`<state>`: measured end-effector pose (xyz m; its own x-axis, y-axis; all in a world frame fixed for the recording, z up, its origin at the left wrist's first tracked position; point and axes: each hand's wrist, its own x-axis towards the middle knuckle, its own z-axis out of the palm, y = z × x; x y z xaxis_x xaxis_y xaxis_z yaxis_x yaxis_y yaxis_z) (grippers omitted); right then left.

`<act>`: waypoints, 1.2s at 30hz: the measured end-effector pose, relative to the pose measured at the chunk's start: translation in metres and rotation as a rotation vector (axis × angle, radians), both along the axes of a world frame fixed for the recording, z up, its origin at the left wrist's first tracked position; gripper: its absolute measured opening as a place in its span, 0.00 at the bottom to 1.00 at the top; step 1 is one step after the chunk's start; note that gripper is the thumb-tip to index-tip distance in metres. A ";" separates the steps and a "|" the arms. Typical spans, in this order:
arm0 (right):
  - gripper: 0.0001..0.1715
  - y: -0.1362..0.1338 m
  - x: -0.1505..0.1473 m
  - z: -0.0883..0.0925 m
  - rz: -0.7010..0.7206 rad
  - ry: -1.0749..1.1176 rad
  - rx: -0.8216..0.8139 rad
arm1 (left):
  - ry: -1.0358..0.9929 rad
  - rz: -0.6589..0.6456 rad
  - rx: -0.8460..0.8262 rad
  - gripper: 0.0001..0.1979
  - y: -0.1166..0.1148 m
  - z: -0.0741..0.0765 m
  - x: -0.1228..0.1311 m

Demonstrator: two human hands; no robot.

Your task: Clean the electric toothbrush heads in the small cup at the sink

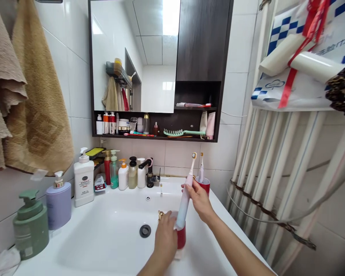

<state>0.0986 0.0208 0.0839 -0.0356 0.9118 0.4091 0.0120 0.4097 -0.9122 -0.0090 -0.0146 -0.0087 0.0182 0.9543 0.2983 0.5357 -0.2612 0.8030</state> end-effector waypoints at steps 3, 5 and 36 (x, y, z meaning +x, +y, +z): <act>0.18 -0.026 -0.009 -0.005 0.265 0.195 -0.206 | -0.339 -0.066 -0.120 0.18 -0.012 0.018 -0.008; 0.18 -0.041 -0.018 -0.012 0.387 0.257 -0.304 | -0.466 -0.178 -0.247 0.25 -0.025 0.027 -0.011; 0.13 -0.051 -0.038 -0.049 0.306 0.561 -0.510 | -0.842 -0.202 -0.623 0.31 -0.077 0.006 -0.010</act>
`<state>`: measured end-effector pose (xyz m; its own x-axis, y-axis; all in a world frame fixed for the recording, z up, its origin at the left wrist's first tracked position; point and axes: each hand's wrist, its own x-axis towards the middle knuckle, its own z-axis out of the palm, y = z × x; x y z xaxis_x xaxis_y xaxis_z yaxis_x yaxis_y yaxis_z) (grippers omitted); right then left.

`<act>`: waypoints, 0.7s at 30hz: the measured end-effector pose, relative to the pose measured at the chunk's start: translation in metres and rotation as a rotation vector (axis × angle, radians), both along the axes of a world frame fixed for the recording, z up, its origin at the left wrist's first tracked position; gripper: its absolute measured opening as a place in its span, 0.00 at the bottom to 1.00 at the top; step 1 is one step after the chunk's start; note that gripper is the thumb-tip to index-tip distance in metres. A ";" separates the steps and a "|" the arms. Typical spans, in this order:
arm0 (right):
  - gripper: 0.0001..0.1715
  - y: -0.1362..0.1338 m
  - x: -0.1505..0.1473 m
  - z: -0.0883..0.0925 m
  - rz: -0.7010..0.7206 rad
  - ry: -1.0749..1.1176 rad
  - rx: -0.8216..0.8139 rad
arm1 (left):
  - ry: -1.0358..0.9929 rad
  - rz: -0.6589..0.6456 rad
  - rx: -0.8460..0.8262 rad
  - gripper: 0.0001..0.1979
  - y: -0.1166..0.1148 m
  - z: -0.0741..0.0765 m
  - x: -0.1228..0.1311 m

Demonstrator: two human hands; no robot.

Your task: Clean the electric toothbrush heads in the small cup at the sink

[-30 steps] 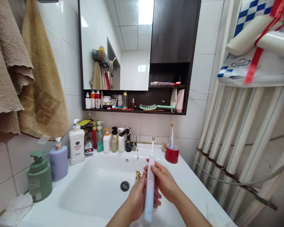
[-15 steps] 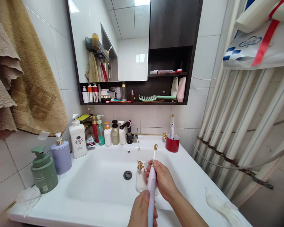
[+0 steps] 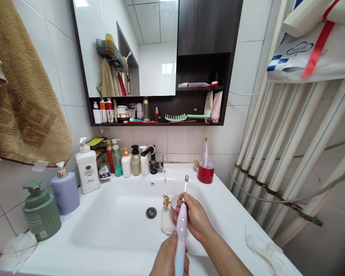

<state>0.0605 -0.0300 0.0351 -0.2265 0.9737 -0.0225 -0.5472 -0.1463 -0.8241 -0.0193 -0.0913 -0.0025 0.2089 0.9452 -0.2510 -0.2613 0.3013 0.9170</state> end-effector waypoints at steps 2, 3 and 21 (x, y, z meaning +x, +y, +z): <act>0.12 0.002 -0.003 0.001 -0.015 0.024 -0.018 | -0.005 -0.011 -0.016 0.30 0.003 0.001 -0.002; 0.12 0.005 -0.005 0.002 -0.019 0.027 -0.027 | -0.015 -0.013 -0.027 0.30 0.003 0.001 -0.003; 0.07 0.173 -0.005 -0.022 -0.345 -1.103 0.049 | -0.161 0.165 -0.165 0.27 0.048 -0.020 -0.035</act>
<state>0.0553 0.1433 0.0133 0.1703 0.9854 -0.0027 0.4686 -0.0834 -0.8795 -0.0544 -0.0428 -0.0227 0.1050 0.9189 -0.3803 -0.4580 0.3841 0.8017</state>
